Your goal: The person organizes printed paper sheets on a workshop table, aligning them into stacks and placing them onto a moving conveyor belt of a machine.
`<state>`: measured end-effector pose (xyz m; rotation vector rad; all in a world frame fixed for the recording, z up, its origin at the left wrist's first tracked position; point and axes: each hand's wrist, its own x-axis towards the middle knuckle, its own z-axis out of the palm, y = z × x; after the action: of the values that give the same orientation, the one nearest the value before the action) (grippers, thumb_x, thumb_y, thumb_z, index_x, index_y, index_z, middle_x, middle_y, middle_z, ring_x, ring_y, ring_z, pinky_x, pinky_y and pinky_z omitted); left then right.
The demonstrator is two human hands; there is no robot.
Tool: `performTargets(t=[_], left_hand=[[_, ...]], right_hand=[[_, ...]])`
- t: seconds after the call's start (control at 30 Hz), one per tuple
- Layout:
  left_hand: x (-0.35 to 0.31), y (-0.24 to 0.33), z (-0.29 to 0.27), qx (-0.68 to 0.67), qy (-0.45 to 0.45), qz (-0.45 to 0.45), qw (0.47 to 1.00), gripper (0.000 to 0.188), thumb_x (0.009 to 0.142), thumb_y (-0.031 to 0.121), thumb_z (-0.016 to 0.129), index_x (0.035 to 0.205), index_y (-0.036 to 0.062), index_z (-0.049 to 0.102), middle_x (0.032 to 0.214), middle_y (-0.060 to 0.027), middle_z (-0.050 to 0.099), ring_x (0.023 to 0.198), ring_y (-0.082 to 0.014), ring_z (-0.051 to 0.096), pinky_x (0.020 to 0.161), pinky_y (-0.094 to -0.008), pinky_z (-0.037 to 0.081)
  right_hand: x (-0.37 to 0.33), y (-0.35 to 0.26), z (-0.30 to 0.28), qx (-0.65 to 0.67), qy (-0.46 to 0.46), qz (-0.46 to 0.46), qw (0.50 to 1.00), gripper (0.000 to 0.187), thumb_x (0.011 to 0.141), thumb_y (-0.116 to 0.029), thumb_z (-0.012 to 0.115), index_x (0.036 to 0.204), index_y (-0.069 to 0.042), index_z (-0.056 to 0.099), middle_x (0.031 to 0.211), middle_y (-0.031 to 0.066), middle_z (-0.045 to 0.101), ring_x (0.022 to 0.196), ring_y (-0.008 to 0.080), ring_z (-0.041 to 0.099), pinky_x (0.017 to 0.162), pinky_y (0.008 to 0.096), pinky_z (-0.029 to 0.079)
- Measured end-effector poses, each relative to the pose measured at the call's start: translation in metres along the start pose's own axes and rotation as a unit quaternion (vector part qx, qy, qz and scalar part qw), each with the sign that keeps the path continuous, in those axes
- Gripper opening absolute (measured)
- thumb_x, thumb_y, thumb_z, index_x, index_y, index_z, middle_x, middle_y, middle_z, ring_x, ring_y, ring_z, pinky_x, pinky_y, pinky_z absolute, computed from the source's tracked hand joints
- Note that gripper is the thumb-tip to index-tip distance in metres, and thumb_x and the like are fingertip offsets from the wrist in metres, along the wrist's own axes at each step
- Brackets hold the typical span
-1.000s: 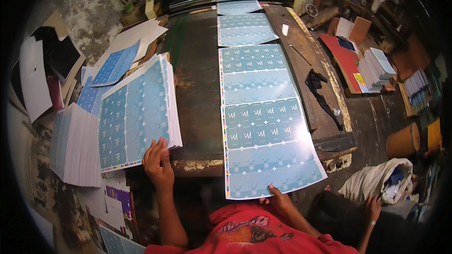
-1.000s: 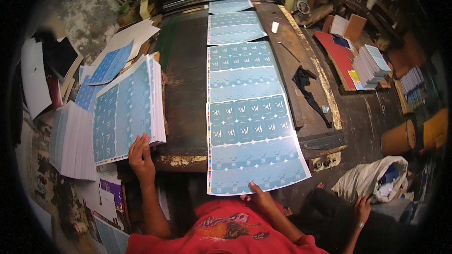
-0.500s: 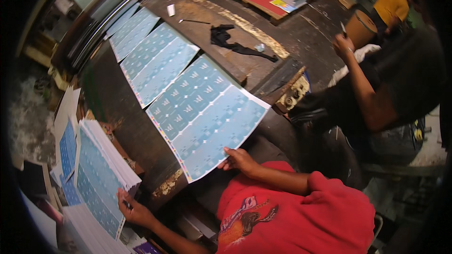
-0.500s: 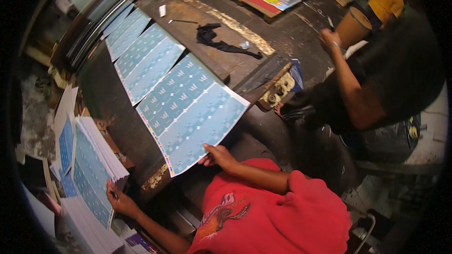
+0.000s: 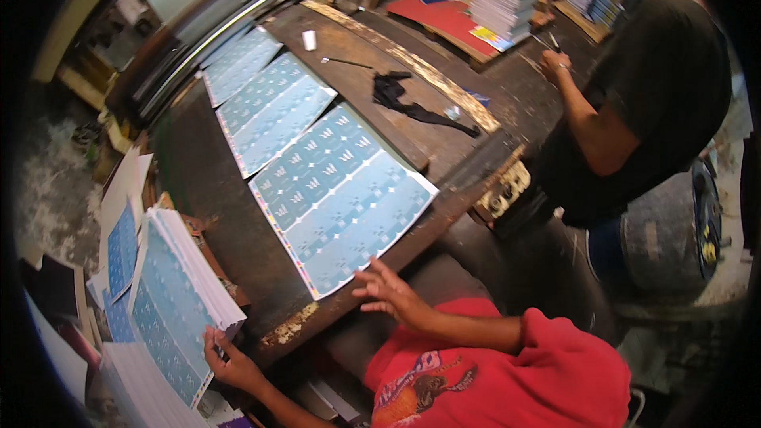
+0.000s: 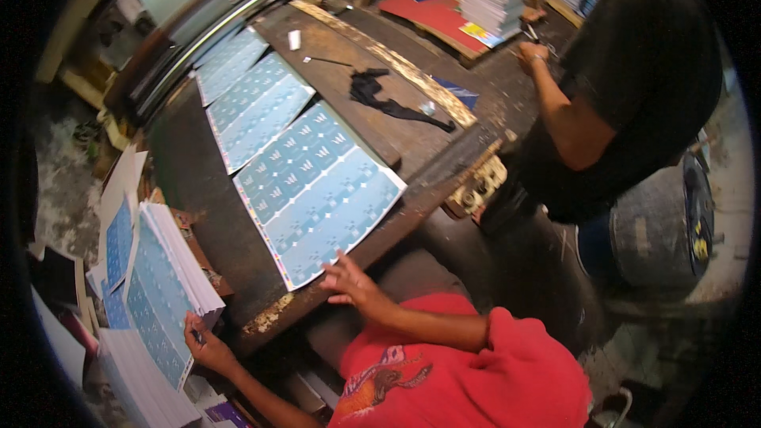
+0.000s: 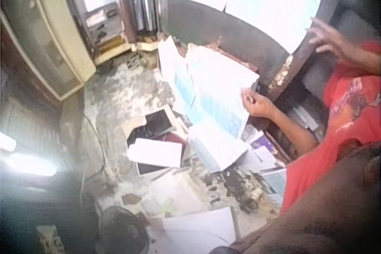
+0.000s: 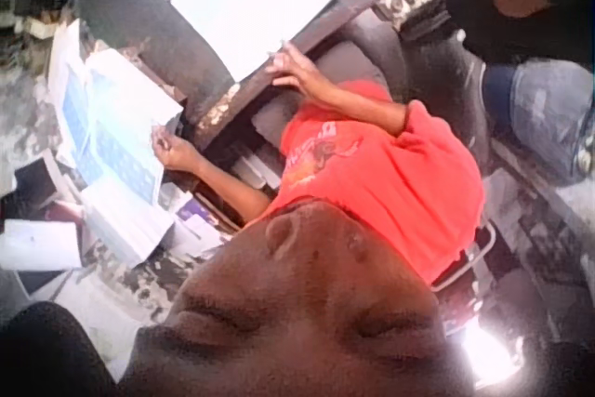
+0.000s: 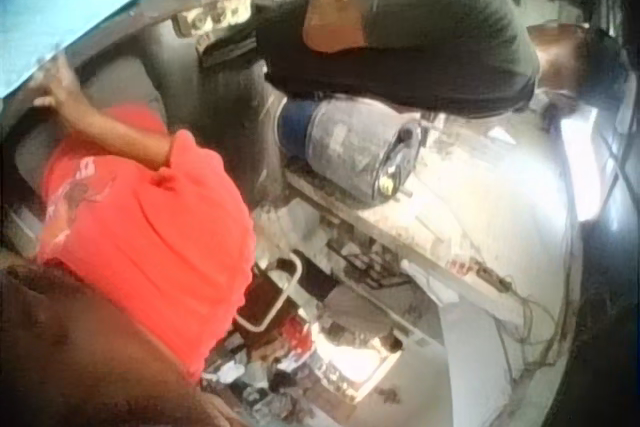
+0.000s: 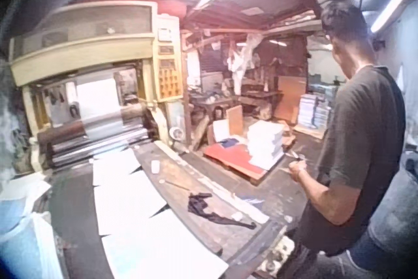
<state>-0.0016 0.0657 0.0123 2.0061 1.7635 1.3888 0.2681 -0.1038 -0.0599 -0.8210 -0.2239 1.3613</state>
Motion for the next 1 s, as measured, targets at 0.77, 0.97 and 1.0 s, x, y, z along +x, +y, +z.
performTargets(t=[0.77, 0.97, 1.0], left_hand=[[-0.076, 0.032, -0.017, -0.095, -0.065, 0.042, 0.993, 0.018, 0.092, 0.017, 0.063, 0.102, 0.0048, 0.07, 0.105, -0.0106, 0.069, 0.1, -0.0298, 0.062, 0.094, -0.04, 0.042], [-0.106, 0.077, -0.016, -0.109, -0.343, 0.203, 0.911, 0.016, 0.081, 0.024, 0.074, 0.097, 0.0191, 0.076, 0.108, 0.0011, 0.072, 0.117, -0.025, 0.059, 0.11, -0.0526, 0.027], [-0.108, 0.082, -0.013, -0.104, -0.384, 0.219, 0.891, 0.017, 0.081, 0.026, 0.074, 0.097, 0.0201, 0.076, 0.11, 0.001, 0.071, 0.121, -0.0249, 0.057, 0.112, -0.0545, 0.023]], right_hand=[[-0.071, -0.056, 0.068, -0.264, -0.46, 0.051, 0.846, 0.052, 0.094, -0.021, 0.065, 0.14, -0.005, 0.047, 0.105, 0.0073, 0.065, 0.098, 0.0155, 0.062, 0.09, 0.0298, 0.049], [0.013, -0.027, -0.027, -0.105, -0.213, 0.137, 0.962, 0.053, 0.093, -0.027, 0.061, 0.132, 0.005, 0.045, 0.082, 0.0108, 0.063, 0.075, 0.0172, 0.061, 0.08, 0.0369, 0.055], [0.02, -0.018, -0.045, -0.069, -0.185, 0.158, 0.967, 0.049, 0.092, -0.026, 0.061, 0.127, 0.005, 0.047, 0.077, 0.0096, 0.061, 0.069, 0.0171, 0.06, 0.077, 0.0389, 0.056]])
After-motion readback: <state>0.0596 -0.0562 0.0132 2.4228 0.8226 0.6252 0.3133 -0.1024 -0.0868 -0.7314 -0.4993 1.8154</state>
